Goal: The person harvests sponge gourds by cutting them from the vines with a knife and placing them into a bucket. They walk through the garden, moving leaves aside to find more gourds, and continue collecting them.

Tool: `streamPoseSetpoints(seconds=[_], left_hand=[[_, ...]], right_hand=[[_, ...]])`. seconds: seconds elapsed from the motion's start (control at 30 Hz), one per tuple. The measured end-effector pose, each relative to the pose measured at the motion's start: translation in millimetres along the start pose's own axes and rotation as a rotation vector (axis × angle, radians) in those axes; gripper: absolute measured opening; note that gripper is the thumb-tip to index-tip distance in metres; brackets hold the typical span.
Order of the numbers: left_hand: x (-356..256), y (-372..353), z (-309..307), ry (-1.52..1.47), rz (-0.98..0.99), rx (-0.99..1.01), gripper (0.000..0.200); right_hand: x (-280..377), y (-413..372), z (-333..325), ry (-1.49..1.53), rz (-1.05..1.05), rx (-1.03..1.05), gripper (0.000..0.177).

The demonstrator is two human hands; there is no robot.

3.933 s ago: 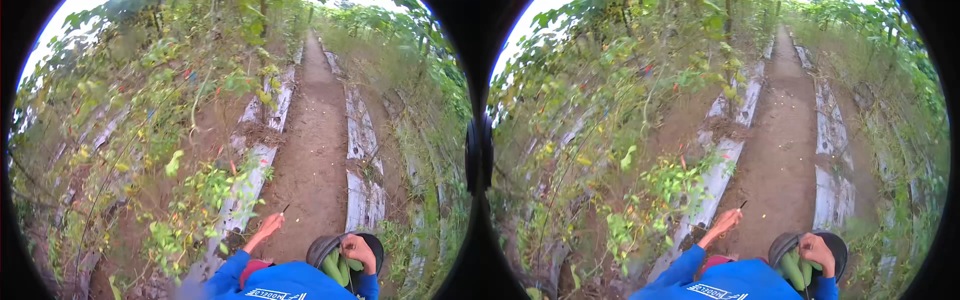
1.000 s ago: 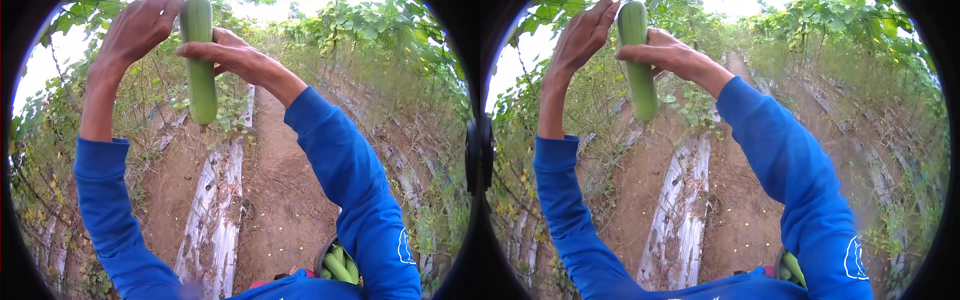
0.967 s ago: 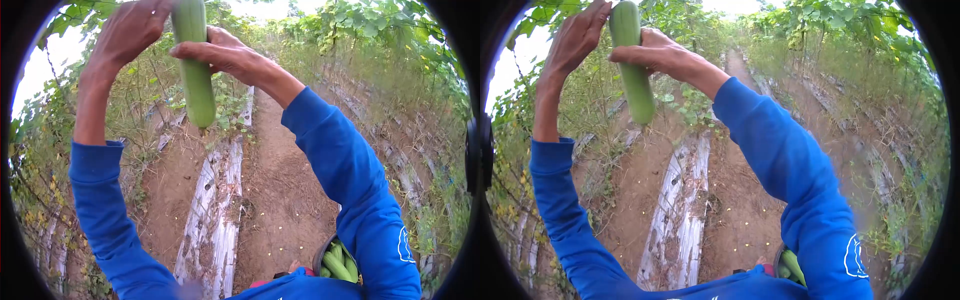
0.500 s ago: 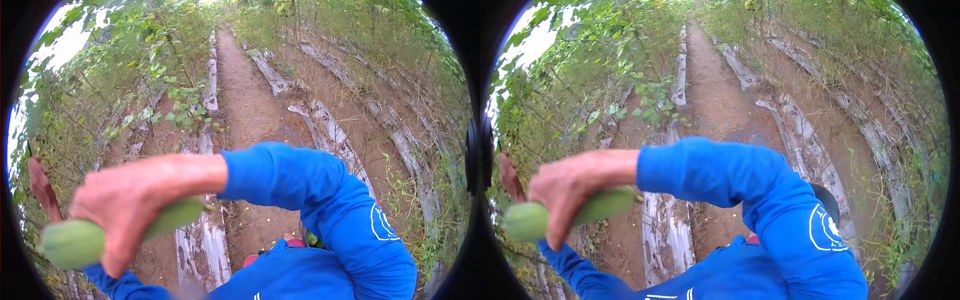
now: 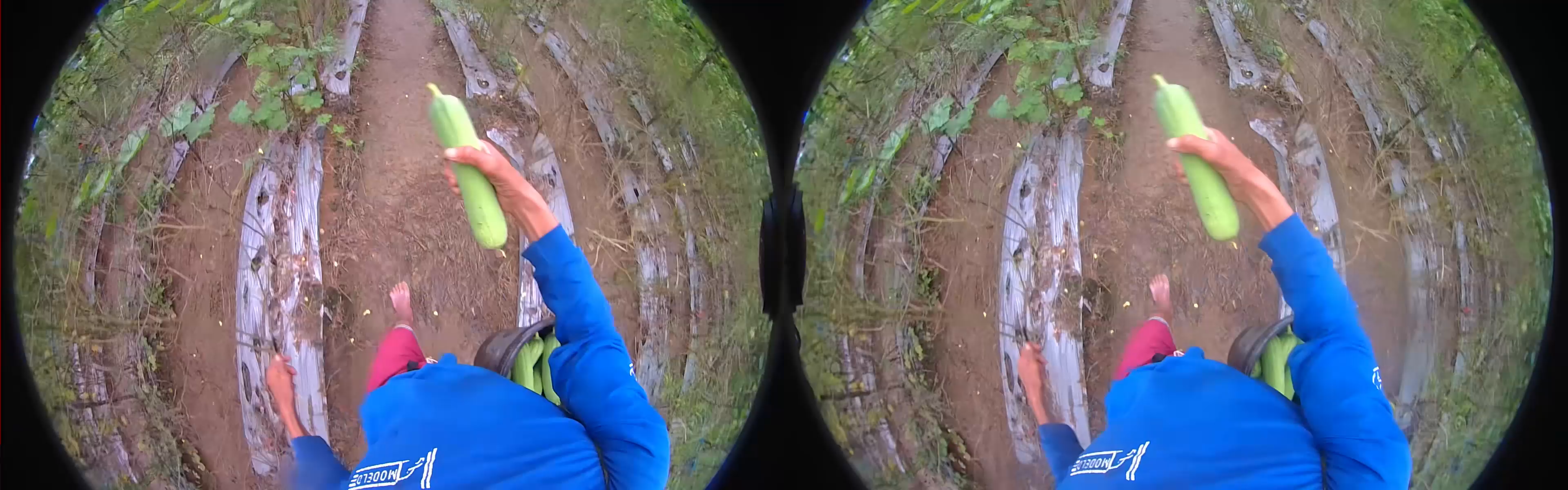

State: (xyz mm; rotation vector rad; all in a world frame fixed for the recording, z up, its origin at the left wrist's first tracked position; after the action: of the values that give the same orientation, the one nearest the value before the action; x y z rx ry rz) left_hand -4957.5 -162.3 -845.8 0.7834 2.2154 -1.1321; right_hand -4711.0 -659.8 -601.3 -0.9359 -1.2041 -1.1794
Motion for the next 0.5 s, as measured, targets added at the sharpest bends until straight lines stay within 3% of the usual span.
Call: streamPoseSetpoints(seconds=[0.03,0.07,0.13,0.2,0.27,0.33,0.4,0.5], left_hand=[[24,28,32,-0.065,0.077,-0.009,0.046],[20,55,61,-0.049,-0.139,0.082,0.046],[-6,94,128,-0.136,-0.133,0.257,0.048],[-63,147,185,-0.065,-0.169,0.415,0.045],[-146,193,237,0.052,0.171,0.434,0.045],[-283,204,258,0.115,0.362,0.439,0.045],[-384,237,288,0.186,0.559,0.397,0.043],[-515,254,312,0.195,0.665,0.396,0.036]], right_hand=[[-23,23,-42,-0.055,0.074,-0.028,0.040],[-34,40,-62,-0.067,0.052,-0.159,0.040],[-49,68,-109,-0.063,0.104,-0.260,0.042],[-53,98,-148,-0.310,0.200,-0.370,0.042],[-50,117,-190,-0.321,0.215,-0.392,0.041],[-42,147,-222,-0.317,0.235,-0.415,0.040],[-34,182,-246,-0.274,0.274,-0.469,0.039],[-26,237,-267,-0.178,0.249,-0.423,0.044]])
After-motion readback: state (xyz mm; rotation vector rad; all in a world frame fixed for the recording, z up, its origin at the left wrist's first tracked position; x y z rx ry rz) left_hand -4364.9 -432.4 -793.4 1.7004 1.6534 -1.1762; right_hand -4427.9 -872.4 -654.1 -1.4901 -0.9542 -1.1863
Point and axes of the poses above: each hand's wrist, its own y-axis towards the middle knuckle, its own z-axis out of the palm, x = y × z, the point moved 1 cm from there along y, towards the middle knuckle, and after that the axes turned 13 degrees about -z, right-handed, at the moved point
